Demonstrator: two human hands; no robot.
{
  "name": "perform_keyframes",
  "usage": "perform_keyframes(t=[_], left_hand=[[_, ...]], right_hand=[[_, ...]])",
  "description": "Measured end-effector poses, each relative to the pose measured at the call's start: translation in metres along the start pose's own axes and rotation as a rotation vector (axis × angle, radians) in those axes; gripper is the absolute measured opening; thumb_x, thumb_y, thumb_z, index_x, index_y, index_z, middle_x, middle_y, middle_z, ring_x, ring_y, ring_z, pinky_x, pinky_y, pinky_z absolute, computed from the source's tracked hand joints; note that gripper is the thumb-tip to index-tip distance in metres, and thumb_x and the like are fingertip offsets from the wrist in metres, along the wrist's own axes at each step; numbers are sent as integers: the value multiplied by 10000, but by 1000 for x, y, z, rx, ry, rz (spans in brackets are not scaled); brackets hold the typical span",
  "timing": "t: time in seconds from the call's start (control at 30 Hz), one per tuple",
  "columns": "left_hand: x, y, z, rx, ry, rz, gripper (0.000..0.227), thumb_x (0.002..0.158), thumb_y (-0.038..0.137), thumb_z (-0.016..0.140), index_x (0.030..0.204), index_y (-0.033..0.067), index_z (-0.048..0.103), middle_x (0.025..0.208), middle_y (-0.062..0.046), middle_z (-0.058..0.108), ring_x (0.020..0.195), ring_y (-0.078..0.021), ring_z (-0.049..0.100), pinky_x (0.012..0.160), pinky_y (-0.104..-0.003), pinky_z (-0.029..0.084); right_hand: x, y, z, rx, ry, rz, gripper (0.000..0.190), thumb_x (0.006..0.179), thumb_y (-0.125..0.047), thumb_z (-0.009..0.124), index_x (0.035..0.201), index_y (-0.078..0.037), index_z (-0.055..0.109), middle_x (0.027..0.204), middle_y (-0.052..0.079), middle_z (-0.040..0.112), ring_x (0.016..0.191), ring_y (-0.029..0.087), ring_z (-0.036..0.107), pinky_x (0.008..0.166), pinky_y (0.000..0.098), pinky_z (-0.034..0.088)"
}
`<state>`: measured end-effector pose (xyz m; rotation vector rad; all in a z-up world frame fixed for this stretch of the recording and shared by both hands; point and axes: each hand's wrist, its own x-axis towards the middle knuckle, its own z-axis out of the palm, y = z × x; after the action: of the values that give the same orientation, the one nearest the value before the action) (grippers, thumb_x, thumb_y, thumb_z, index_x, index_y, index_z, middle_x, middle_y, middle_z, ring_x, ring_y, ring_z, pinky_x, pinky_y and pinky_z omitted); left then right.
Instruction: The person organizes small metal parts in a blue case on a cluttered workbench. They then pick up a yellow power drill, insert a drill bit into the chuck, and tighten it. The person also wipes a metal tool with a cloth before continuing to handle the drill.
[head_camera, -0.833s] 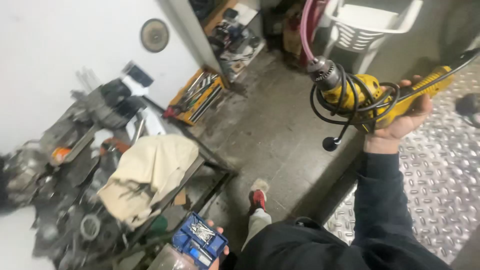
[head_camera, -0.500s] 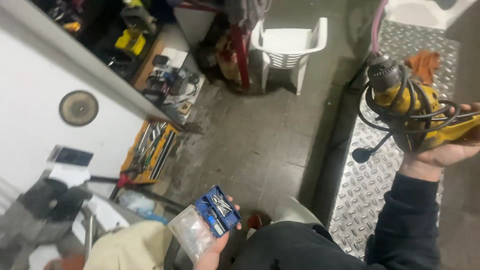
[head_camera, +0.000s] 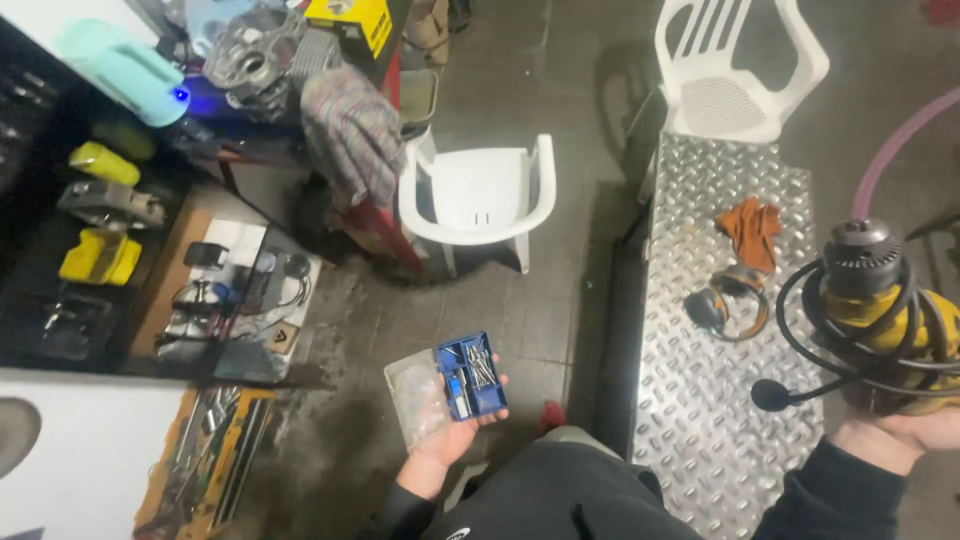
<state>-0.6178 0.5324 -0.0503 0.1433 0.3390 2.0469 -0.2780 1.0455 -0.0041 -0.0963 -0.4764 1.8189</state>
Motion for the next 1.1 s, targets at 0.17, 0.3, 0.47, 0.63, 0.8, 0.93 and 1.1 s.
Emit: perform_keyframes(t=[0.17,0.3,0.47,0.63,0.8,0.93,1.1], left_hand=[[155,37,55,-13,65,-51,770,943,555,497,1518,55,389,1500,-195,497,1280,-401,586,877,-554,616],[265,64,33,51,68,-69,769,984,550,472,1556,43,387,1529,-215,486,1292,-401,588,843,-497,626],[411,107,-11,2,-37,-128,780,1006,564,393,1571,26,372,1550,-215,498,1199,-450,652,640,-415,629],[528,137,-7,-100,14,-49,876,991,651,337,1538,-31,388,1448,-301,549,1070,-449,703,505,-392,589],[648,169,-34,-77,32,46,909,1008,712,326,1532,-24,430,1386,-337,594,982,-421,731,447,-362,561],[735,174,-82,-134,147,6,1030,925,850,321,1512,15,460,1294,-294,641,937,-370,748,493,-360,567],[916,201,-20,25,553,152,870,864,760,356,1475,152,472,1258,-210,648,933,-394,707,658,-396,635]], right_hand=[[92,91,70,3,80,39,614,1017,-552,444,1323,-38,581,1343,144,599,1265,310,615,1234,455,467],[208,166,86,23,38,64,431,1047,-476,447,1216,-102,579,1316,110,602,1260,322,625,1179,477,449],[344,255,116,13,83,100,598,1073,-495,451,1372,-1,608,1344,195,631,1210,340,639,1121,475,517],[543,315,36,-186,-125,91,465,1134,-363,440,1385,15,543,1300,150,612,1207,267,621,1135,407,505],[658,427,92,-239,-82,-5,313,1168,-332,539,1264,-37,579,1161,125,656,1068,240,656,1036,359,536],[748,508,135,-214,-152,140,358,1131,-370,550,1226,-29,603,1100,104,656,1005,227,650,982,373,531],[922,592,126,-135,-352,254,306,1102,-357,568,1206,-69,578,1082,58,632,980,202,616,956,325,499]])
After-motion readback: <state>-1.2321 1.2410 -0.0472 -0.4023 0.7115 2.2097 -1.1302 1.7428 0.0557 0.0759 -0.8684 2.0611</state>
